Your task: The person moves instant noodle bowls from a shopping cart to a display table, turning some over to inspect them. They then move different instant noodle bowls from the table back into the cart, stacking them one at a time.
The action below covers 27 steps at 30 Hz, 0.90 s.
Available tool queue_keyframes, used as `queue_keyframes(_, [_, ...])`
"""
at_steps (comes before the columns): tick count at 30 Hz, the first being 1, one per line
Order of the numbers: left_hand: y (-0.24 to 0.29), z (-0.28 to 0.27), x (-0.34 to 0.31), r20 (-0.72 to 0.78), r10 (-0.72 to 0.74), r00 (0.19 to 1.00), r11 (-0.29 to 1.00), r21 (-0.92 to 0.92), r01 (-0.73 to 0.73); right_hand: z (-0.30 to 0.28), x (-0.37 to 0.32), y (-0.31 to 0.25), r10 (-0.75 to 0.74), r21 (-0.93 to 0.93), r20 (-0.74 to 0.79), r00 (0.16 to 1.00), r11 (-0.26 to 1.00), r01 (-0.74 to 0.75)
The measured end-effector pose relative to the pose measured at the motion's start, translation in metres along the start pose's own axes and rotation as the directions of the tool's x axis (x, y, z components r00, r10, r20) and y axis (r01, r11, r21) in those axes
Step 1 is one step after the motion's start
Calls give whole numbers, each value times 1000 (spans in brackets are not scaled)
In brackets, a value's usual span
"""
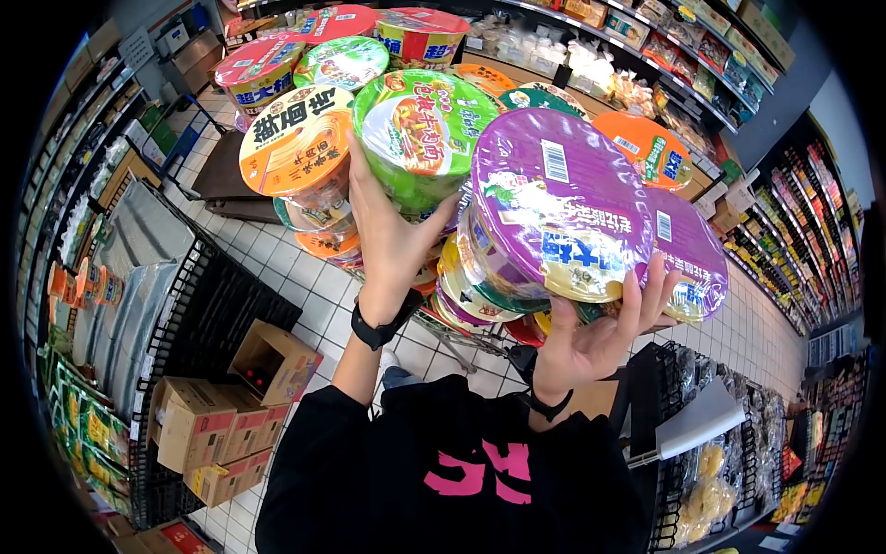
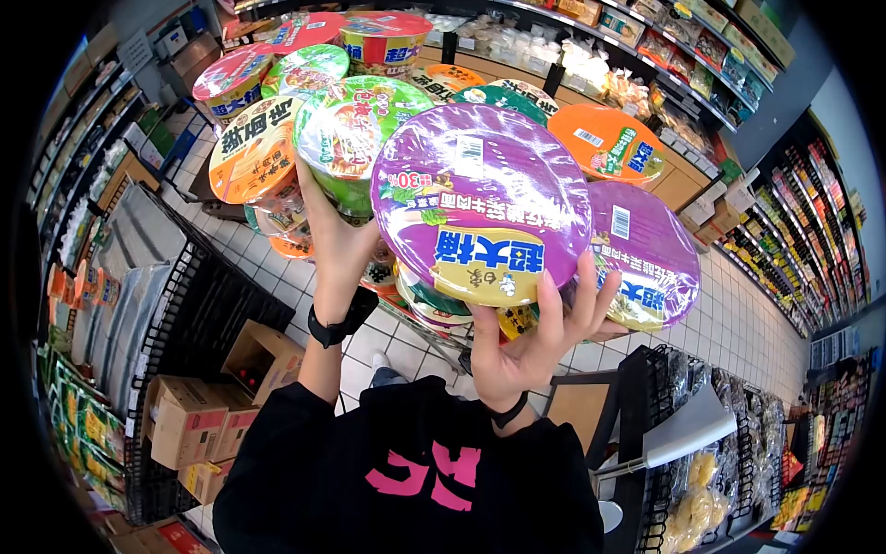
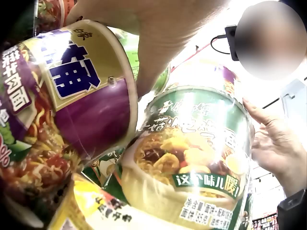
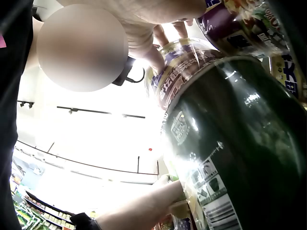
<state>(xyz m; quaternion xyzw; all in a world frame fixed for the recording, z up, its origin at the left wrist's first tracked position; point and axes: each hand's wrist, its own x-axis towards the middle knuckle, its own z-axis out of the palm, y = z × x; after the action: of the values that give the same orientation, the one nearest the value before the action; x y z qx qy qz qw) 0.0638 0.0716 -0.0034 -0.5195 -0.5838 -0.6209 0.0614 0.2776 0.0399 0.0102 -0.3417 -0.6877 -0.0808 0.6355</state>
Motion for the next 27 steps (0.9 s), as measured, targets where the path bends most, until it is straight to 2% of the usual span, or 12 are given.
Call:
queue_keyframes(5, [-3, -2, -16, -28, 34, 999, 998, -58, -36, 4, -5, 2, 44, 51, 17, 999, 998, -45])
queue_keyframes(7, [0, -7, -29, -44, -9, 999, 991, -130, 3, 4, -5, 1, -19, 36, -10, 1000, 999, 19])
queue_keyframes(9, [-10, -17, -42, -133, 104, 986, 990, 113, -89, 1, -6, 0, -15, 39, 10, 1000, 999, 15])
queue_keyframes(10, [-8, -15, -47, -275, 94, 957, 996, 17, -92, -1, -6, 0, -22, 49, 20, 1000, 999, 21])
queue_keyframes(11, [-11, -15, -49, -280, 92, 956, 996, 22, -90, -3, -6, 0, -29, 60, 32, 999, 998, 27])
queue_keyframes(13, [-27, -16, -54, -528, -15, 849, 999, 19, 29, -4, -10, 3, -72, 92, 10, 997, 993, 70])
queue_keyframes(15, [-56, -21, -62, -505, -63, 861, 994, 45, 99, -6, -14, 7, -113, 125, -18, 993, 986, 115])
queue_keyframes(17, [-71, -26, -64, -396, -200, 896, 965, 77, 250, -11, -20, 10, -158, 113, -7, 987, 981, 158])
queue_keyframes(19, [-87, -26, -66, -354, -200, 913, 970, 60, 236, -16, -28, 14, -150, 121, 13, 989, 982, 148])
queue_keyframes(21, [-95, -28, -66, -326, -133, 936, 962, 185, 201, -17, -33, 17, -147, 132, 44, 988, 981, 140])
queue_keyframes(23, [-98, -32, -66, -326, -132, 936, 956, 208, 208, -17, -40, 15, -86, 234, -36, 996, 968, 92])
queue_keyframes(27, [-101, -34, -65, -269, -117, 956, 964, 201, 175, -15, -48, 13, -43, 343, -62, 997, 937, 62])
